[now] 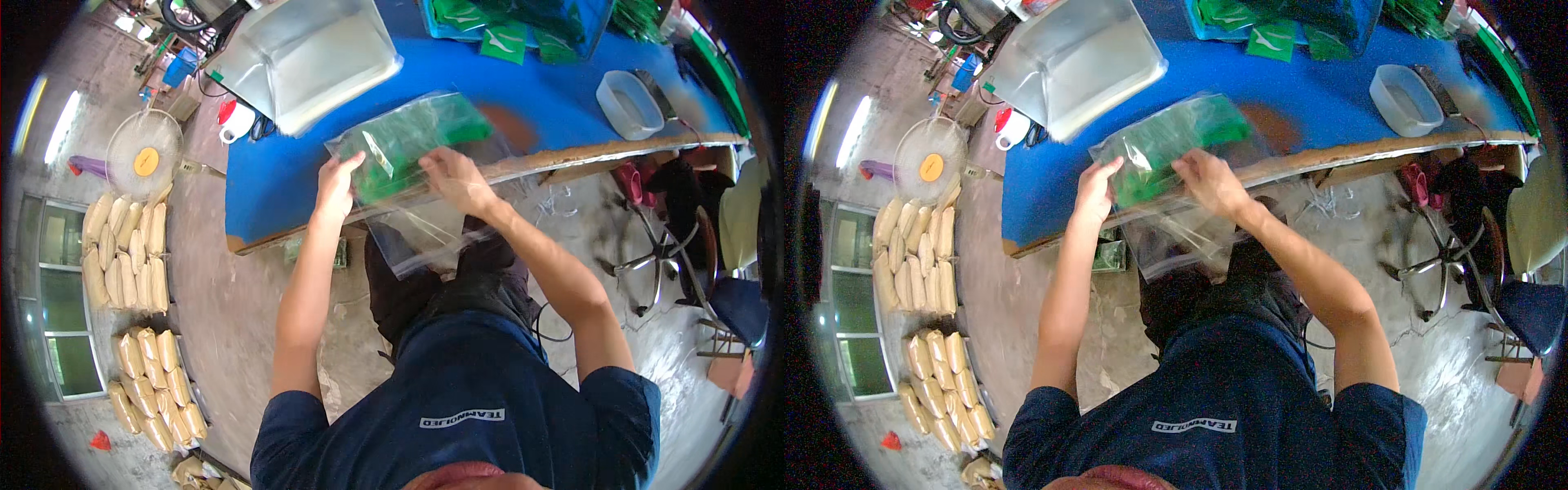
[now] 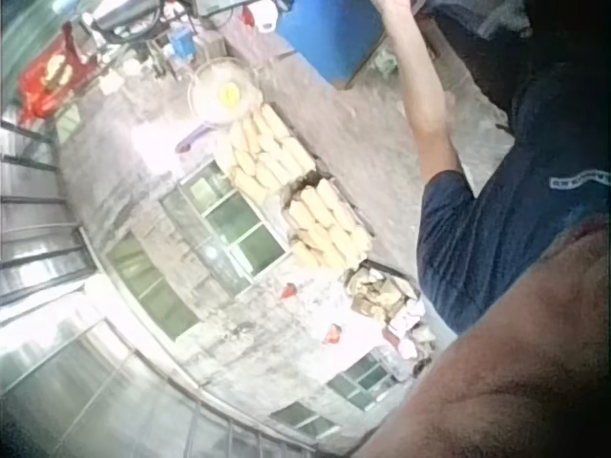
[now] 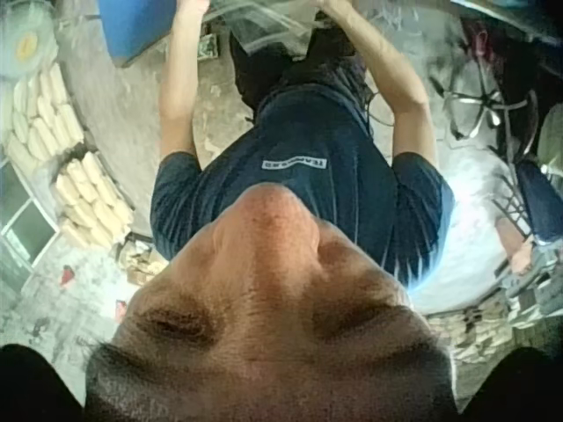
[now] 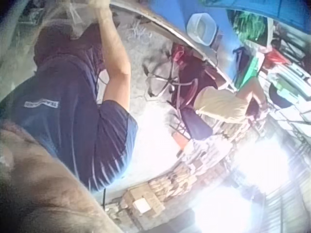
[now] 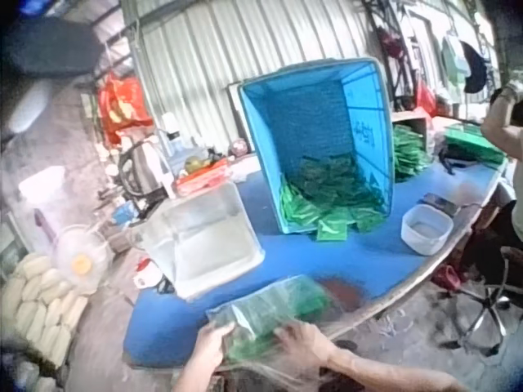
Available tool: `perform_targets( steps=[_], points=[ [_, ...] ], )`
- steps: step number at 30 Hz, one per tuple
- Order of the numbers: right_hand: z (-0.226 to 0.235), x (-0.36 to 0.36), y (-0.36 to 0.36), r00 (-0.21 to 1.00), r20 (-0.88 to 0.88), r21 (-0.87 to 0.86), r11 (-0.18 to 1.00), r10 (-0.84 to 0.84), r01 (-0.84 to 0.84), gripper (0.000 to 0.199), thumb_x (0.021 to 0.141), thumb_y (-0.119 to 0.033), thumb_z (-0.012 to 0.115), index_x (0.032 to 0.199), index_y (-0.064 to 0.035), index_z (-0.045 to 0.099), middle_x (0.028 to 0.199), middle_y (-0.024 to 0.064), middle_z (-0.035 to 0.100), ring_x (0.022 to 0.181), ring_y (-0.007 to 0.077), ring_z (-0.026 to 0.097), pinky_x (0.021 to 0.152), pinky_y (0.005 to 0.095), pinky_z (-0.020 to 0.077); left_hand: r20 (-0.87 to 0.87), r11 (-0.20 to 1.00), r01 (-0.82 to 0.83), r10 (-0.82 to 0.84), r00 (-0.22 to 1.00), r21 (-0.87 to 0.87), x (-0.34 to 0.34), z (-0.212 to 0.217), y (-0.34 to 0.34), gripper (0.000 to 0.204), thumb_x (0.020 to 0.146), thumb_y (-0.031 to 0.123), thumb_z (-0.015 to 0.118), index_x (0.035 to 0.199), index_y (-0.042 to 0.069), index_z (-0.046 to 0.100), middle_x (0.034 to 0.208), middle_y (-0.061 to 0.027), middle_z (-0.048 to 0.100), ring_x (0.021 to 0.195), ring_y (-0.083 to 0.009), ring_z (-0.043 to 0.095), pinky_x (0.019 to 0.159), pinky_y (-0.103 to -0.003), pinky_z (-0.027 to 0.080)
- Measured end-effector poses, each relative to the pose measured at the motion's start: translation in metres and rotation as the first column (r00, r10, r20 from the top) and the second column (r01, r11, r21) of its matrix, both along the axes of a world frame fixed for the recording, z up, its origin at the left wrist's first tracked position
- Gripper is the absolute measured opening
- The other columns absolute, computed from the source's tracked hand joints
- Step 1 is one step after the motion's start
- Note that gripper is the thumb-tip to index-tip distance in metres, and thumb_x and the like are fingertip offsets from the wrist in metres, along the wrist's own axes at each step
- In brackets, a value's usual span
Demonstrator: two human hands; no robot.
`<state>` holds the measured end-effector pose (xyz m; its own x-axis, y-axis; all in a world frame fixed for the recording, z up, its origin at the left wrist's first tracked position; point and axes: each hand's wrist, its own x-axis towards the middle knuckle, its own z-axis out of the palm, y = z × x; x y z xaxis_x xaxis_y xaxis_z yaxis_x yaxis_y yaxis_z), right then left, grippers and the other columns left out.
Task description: Sorting and bagging green plastic sheets or components into clear plastic bags.
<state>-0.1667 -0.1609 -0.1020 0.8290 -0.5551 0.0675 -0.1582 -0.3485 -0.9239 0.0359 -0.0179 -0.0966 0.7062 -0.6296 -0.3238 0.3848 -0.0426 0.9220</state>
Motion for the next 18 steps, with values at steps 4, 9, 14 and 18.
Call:
perform_targets(
  steps=[4, 9, 14, 18],
  points=[
    [0.013, 0.001, 0.024, 0.989, 0.150, 0.708, 0.700, -0.018, -0.095, 0.035, 0.102, -0.024, 0.052, 0.127, 0.0003, 0.049, 0.090, 0.0117, 0.067, 0.074, 0.0152, 0.065, 0.060, 0.0296, 0.0522, 0.144, 0.998, -0.035, 0.042, 0.989, -0.051, -0.002, -0.008, 0.011, 0.051, 0.082, 0.000, 0.074, 0.129, -0.003, 0.054, 0.118, -0.0113, 0.065, 0.103, -0.0218, 0.063, 0.091, -0.034, 0.050],
    [-0.020, 0.006, 0.058, 0.925, 0.294, 0.955, 0.117, -0.241, -0.273, 0.031, 0.104, -0.021, 0.048, 0.130, -0.0048, 0.050, 0.111, 0.0128, 0.067, 0.090, 0.0174, 0.067, 0.077, 0.0278, 0.0575, 0.232, 0.991, -0.129, 0.131, 0.964, -0.024, -0.007, -0.013, 0.010, 0.087, 0.077, -0.005, 0.077, 0.147, -0.003, 0.026, 0.126, -0.0188, 0.059, 0.109, -0.0248, 0.061, 0.094, -0.035, 0.050],
    [-0.017, -0.003, 0.070, 0.869, 0.348, 0.933, 0.034, -0.351, -0.359, 0.033, 0.104, -0.017, 0.048, 0.131, 0.0005, 0.049, 0.123, 0.0148, 0.063, 0.109, 0.0210, 0.064, 0.098, 0.0325, 0.0525, 0.686, 0.988, -0.137, 0.052, 0.726, 0.071, -0.004, -0.014, 0.003, 0.103, 0.075, -0.005, 0.079, 0.151, -0.003, 0.009, 0.126, -0.0260, 0.056, 0.115, -0.0277, 0.058, 0.097, -0.034, 0.048],
    [-0.019, -0.027, 0.081, 0.865, 0.350, 0.936, 0.090, -0.360, -0.341, 0.032, 0.104, -0.018, 0.047, 0.129, 0.0014, 0.052, 0.125, 0.0137, 0.061, 0.113, 0.0223, 0.062, 0.103, 0.0359, 0.0491, 0.961, 0.954, -0.122, -0.277, -0.024, 0.272, -0.004, 0.033, -0.008, 0.069, 0.087, 0.016, 0.072, 0.147, 0.007, 0.038, 0.146, -0.0192, 0.046, 0.128, -0.0362, 0.051, 0.107, -0.042, 0.041]
  ],
)
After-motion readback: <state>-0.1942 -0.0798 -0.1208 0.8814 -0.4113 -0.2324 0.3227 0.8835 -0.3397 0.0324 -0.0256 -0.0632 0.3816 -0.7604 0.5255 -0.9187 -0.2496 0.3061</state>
